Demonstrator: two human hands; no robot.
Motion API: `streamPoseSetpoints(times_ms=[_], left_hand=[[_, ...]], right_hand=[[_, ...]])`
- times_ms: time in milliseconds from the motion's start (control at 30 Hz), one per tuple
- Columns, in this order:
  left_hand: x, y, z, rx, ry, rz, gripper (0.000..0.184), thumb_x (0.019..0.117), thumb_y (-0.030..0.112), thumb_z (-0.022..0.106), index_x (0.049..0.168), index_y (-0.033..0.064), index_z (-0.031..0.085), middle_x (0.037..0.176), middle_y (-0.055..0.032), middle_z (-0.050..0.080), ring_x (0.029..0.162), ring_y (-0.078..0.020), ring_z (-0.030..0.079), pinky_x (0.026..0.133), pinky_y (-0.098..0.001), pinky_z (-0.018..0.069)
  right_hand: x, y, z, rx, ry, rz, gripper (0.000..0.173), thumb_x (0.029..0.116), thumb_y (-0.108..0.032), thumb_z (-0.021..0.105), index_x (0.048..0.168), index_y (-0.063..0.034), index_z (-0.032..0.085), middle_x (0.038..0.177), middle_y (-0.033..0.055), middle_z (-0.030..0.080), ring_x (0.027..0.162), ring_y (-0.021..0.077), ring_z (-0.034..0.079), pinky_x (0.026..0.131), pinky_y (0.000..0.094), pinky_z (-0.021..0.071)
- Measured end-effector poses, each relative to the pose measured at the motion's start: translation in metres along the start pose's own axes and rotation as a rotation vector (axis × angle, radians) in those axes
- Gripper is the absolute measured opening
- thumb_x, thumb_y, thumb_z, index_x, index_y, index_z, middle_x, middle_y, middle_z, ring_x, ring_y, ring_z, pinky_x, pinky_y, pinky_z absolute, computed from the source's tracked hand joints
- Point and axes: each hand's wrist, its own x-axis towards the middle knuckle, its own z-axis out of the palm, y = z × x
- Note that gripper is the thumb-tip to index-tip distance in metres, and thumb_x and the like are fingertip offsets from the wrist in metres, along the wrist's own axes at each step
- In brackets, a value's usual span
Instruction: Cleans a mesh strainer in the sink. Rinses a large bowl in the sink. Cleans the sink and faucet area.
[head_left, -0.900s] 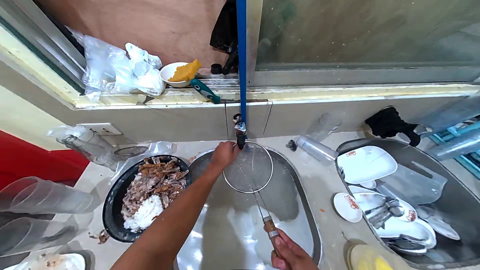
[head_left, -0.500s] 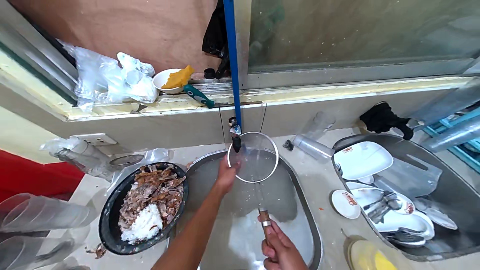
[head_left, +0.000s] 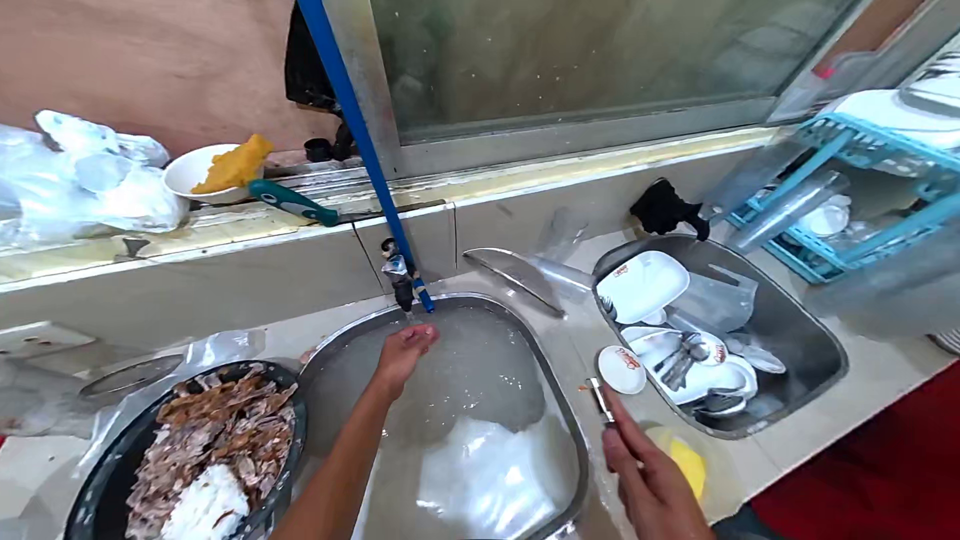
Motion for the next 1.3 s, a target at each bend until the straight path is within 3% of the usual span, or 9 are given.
streamPoseSetpoints(times_ms=[67, 200, 367, 500, 600, 733, 833, 1033, 1300], left_hand=[[0.007, 0.001, 0.005, -0.069, 0.068, 0.001, 0.026, 0.1063, 0.012, 0.056, 0.125, -0.0028, 0.065, 0.121, -0.0152, 0.071, 0.109, -0.0222, 0.070, 0.096, -0.0392, 0.0557], [0.015, 0.017, 0.019, -0.316, 0.211, -0.079, 0.024, 0.1045, 0.005, 0.057, 0.126, -0.0058, 0.059, 0.113, -0.0153, 0.071, 0.092, -0.0171, 0.073, 0.084, -0.0314, 0.0612], [0.024, 0.015, 0.012, -0.022, 0.284, -0.118, 0.045, 0.1082, 0.044, 0.049, 0.098, 0.0032, 0.065, 0.062, -0.0002, 0.051, 0.043, -0.0079, 0.040, 0.042, -0.0235, 0.0370], [0.039, 0.014, -0.006, 0.286, 0.316, -0.078, 0.049, 0.1083, 0.043, 0.047, 0.087, 0.0014, 0.061, 0.066, -0.0084, 0.049, 0.053, -0.0199, 0.046, 0.052, -0.0404, 0.0424], [0.041, 0.012, -0.016, 0.232, 0.254, -0.031, 0.031, 0.1066, 0.025, 0.049, 0.103, -0.0026, 0.062, 0.076, -0.0121, 0.056, 0.062, -0.0220, 0.054, 0.061, -0.0436, 0.0506], [0.017, 0.039, -0.019, 0.407, 0.186, 0.041, 0.033, 0.1067, 0.031, 0.056, 0.117, 0.0001, 0.062, 0.079, -0.0142, 0.062, 0.058, -0.0231, 0.056, 0.056, -0.0408, 0.0507], [-0.003, 0.060, -0.031, 0.681, 0.259, 0.086, 0.032, 0.1041, 0.029, 0.058, 0.108, 0.0001, 0.071, 0.090, -0.0222, 0.069, 0.083, -0.0396, 0.067, 0.077, -0.0622, 0.0534], [-0.023, 0.117, -0.051, 0.712, 0.404, 0.275, 0.060, 0.1093, 0.054, 0.034, 0.123, 0.0066, 0.068, 0.094, -0.0178, 0.071, 0.083, -0.0341, 0.072, 0.079, -0.0604, 0.0584], [-0.009, 0.199, -0.022, 1.310, 0.143, 0.251, 0.034, 0.0935, 0.032, 0.074, 0.100, -0.0019, 0.071, 0.096, -0.0219, 0.070, 0.094, -0.0396, 0.070, 0.083, -0.0631, 0.0560]], right_hand=[[-0.009, 0.016, -0.014, -0.259, 0.068, -0.142, 0.055, 0.1084, -0.022, 0.049, 0.161, -0.0102, 0.036, 0.130, 0.0120, 0.068, 0.090, 0.0134, 0.069, 0.081, 0.0337, 0.0595], [-0.022, 0.058, -0.015, -0.591, 0.101, -0.087, 0.054, 0.1055, -0.025, 0.051, 0.158, -0.0219, 0.044, 0.095, 0.0124, 0.069, 0.070, 0.0243, 0.065, 0.064, 0.0451, 0.0581], [-0.029, 0.074, -0.015, -0.610, 0.151, -0.081, 0.052, 0.1050, -0.023, 0.052, 0.157, -0.0247, 0.047, 0.097, 0.0113, 0.068, 0.072, 0.0229, 0.067, 0.063, 0.0429, 0.0588], [-0.036, 0.069, -0.015, -0.461, 0.148, -0.185, 0.052, 0.1047, -0.022, 0.056, 0.155, -0.0126, 0.048, 0.104, 0.0144, 0.070, 0.079, 0.0218, 0.068, 0.072, 0.0402, 0.0601], [-0.046, 0.050, -0.005, -0.101, -0.052, -0.111, 0.055, 0.1091, -0.019, 0.048, 0.160, -0.0030, 0.034, 0.147, 0.0140, 0.059, 0.109, 0.0148, 0.070, 0.095, 0.0334, 0.0582], [-0.045, 0.024, 0.028, 0.441, -0.322, 0.395, 0.054, 0.1124, -0.029, 0.039, 0.163, -0.0153, 0.029, 0.086, 0.0053, 0.060, 0.051, 0.0138, 0.049, 0.042, 0.0304, 0.0445], [-0.024, 0.010, 0.050, 0.661, -0.475, 0.642, 0.050, 0.1126, -0.034, 0.037, 0.160, -0.0220, 0.031, 0.082, 0.0007, 0.058, 0.048, 0.0073, 0.045, 0.040, 0.0229, 0.0392], [0.010, -0.004, 0.095, 0.995, -0.591, 0.739, 0.036, 0.1134, -0.033, 0.035, 0.146, -0.0174, 0.041, 0.073, -0.0001, 0.051, 0.043, 0.0041, 0.039, 0.037, 0.0182, 0.0363], [0.004, 0.008, 0.092, 0.732, -0.690, 0.583, 0.042, 0.1135, -0.033, 0.032, 0.153, -0.0192, 0.033, 0.071, -0.0025, 0.045, 0.044, 0.0062, 0.038, 0.038, 0.0217, 0.0347]])
